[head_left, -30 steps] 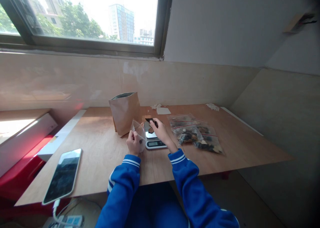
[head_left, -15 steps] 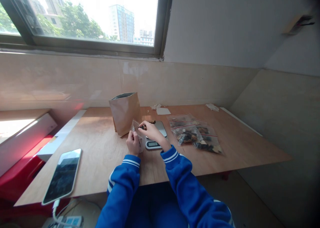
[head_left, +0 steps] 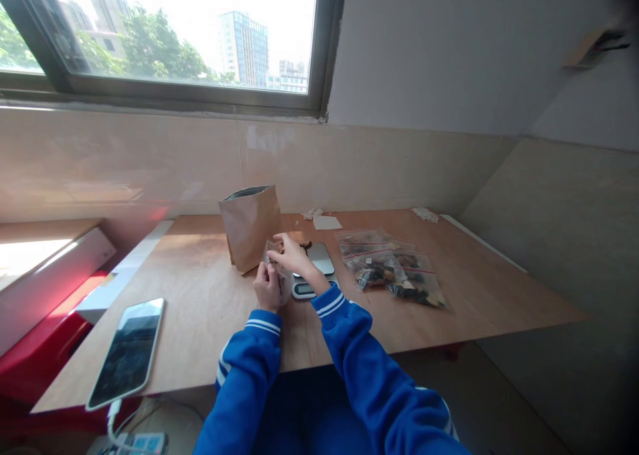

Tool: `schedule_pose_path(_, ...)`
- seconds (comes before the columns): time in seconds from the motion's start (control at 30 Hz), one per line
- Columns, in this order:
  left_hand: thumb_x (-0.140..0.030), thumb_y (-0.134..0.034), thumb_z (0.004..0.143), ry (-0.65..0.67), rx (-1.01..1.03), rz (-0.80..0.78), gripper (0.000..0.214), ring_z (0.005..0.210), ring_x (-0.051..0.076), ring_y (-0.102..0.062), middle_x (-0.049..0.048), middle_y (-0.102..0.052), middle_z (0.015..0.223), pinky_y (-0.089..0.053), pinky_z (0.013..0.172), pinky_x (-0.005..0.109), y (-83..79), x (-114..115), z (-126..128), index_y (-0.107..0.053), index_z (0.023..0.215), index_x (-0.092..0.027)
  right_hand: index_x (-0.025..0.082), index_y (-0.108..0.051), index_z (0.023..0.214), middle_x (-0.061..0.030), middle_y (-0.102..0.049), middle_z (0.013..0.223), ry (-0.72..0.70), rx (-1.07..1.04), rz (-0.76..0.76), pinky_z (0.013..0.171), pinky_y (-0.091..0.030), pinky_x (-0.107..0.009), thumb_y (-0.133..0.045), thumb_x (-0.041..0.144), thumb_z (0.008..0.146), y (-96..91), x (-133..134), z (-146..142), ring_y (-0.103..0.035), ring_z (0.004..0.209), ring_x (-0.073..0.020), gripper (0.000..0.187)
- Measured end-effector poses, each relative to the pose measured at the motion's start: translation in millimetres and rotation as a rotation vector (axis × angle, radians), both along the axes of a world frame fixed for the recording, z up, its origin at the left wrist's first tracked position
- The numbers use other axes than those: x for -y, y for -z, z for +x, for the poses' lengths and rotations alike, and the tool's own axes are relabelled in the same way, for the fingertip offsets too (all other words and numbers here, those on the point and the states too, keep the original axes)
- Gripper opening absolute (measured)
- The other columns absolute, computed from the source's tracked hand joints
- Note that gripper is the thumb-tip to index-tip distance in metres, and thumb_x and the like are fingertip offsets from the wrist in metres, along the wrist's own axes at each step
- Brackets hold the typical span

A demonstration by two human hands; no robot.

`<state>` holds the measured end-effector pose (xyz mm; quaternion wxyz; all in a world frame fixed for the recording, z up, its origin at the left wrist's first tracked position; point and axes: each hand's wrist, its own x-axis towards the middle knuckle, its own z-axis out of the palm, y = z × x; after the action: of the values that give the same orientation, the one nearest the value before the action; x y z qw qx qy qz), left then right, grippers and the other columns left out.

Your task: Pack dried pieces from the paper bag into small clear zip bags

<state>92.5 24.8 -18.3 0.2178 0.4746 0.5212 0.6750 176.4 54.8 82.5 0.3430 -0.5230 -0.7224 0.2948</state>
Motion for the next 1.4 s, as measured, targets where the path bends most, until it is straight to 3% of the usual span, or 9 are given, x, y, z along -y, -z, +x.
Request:
schedule_pose_path(0.13,-0.039,-0.042,0.09,0.005,-0.002,0.002,0.032,0.047,0.011,-0.038,-0.0056,-0.037,0.051,-0.032,0.05,0.023,0.2,-0.2,0.1,-0.037,0.063,-0.022,0.018,-0.057,0.114,-0.0067,-0.067,0.108,-0.018,-0.09,0.11,0.083,-0.049,-0.028,-0.05,0.025,0.089,4.4,-0.2,7.6,-0.063,0.091,-0.0149,0.026)
schedule_pose_path(0.3,-0.039,-0.044,0.09,0.003,0.015,-0.004,0.032,0.048,0.01,-0.038,-0.0058,-0.038,0.051,-0.033,0.051,0.023,2.5,-0.5,0.4,-0.037,0.063,-0.022,0.019,-0.062,0.103,-0.0067,-0.066,0.106,0.17,-0.037,0.257,0.09,-0.046,-0.03,-0.038,0.019,0.092,21.5,-14.9,30.1,-0.061,0.097,-0.0166,0.026)
schedule_pose_path(0.4,-0.038,-0.045,0.089,0.003,0.019,-0.005,0.032,0.047,0.01,-0.037,-0.0061,-0.038,0.05,-0.032,0.05,0.023,2.2,-0.1,0.9,-0.037,0.063,-0.022,0.015,-0.06,0.112,-0.0131,-0.059,0.12,0.227,0.125,0.286,0.1,-0.039,-0.036,-0.042,0.017,0.09,43.3,-22.6,44.5,-0.051,0.115,-0.0222,0.029)
schedule_pose_path(0.5,-0.038,-0.046,0.088,-0.005,0.019,-0.003,0.032,0.047,0.01,-0.036,-0.0061,-0.037,0.05,-0.032,0.049,0.022,0.5,0.7,1.2,-0.036,0.062,-0.022,0.013,-0.057,0.12,-0.017,-0.05,0.132,0.178,0.289,0.265,0.102,-0.036,-0.042,-0.05,0.02,0.088,68.3,-23.6,52.4,-0.043,0.124,-0.0272,0.033)
schedule_pose_path(0.7,-0.042,-0.043,0.09,0.006,0.009,-0.003,0.034,0.049,0.011,-0.041,-0.0043,-0.041,0.052,-0.034,0.052,0.023,0.3,0.6,0.8,-0.038,0.063,-0.022,0.018,-0.063,0.11,-0.0138,-0.056,0.119,0.193,0.398,0.277,0.094,-0.039,-0.042,-0.048,0.022,0.091,93.4,-15.0,54.0,-0.047,0.11,-0.027,0.025)
schedule_pose_path(0.9,-0.041,-0.043,0.09,0.007,0.006,-0.006,0.034,0.049,0.011,-0.039,-0.0046,-0.039,0.053,-0.034,0.052,0.024,2.7,-0.5,1.4,-0.037,0.063,-0.022,0.018,-0.065,0.107,-0.0122,-0.057,0.107,0.181,0.345,0.297,0.093,-0.038,-0.04,-0.04,0.021,0.095,94.1,-8.6,62.9,-0.049,0.102,-0.0255,0.028)
schedule_pose_path(1.1,-0.04,-0.042,0.091,0.014,0.0,-0.004,0.032,0.049,0.011,-0.04,-0.0053,-0.04,0.051,-0.034,0.052,0.023,1.3,0.6,1.7,-0.039,0.064,-0.022,0.017,-0.064,0.107,-0.0116,-0.058,0.107,0.199,0.2,0.295,0.095,-0.037,-0.04,-0.041,0.01,0.09,88.8,-4.1,63.7,-0.05,0.102,-0.0252,0.03)
schedule_pose_path(1.27,-0.041,-0.042,0.091,0.012,0.0,-0.009,0.034,0.048,0.011,-0.039,-0.0052,-0.039,0.051,-0.034,0.051,0.023,2.1,-0.5,1.6,-0.038,0.063,-0.022,0.019,-0.065,0.099,-0.0104,-0.059,0.106,0.211,-0.018,0.295,0.095,-0.039,-0.038,-0.043,0.01,0.088,65.6,-1.5,51.0,-0.052,0.104,-0.0232,0.027)
schedule_pose_path(1.4,-0.043,-0.042,0.09,0.015,0.003,-0.007,0.035,0.049,0.011,-0.039,-0.0048,-0.039,0.052,-0.033,0.051,0.023,3.2,-1.6,1.2,-0.038,0.063,-0.022,0.02,-0.064,0.102,-0.0083,-0.061,0.108,0.104,-0.183,0.263,0.093,-0.042,-0.034,-0.047,0.018,0.089,38.7,5.9,37.8,-0.055,0.104,-0.0198,0.022)
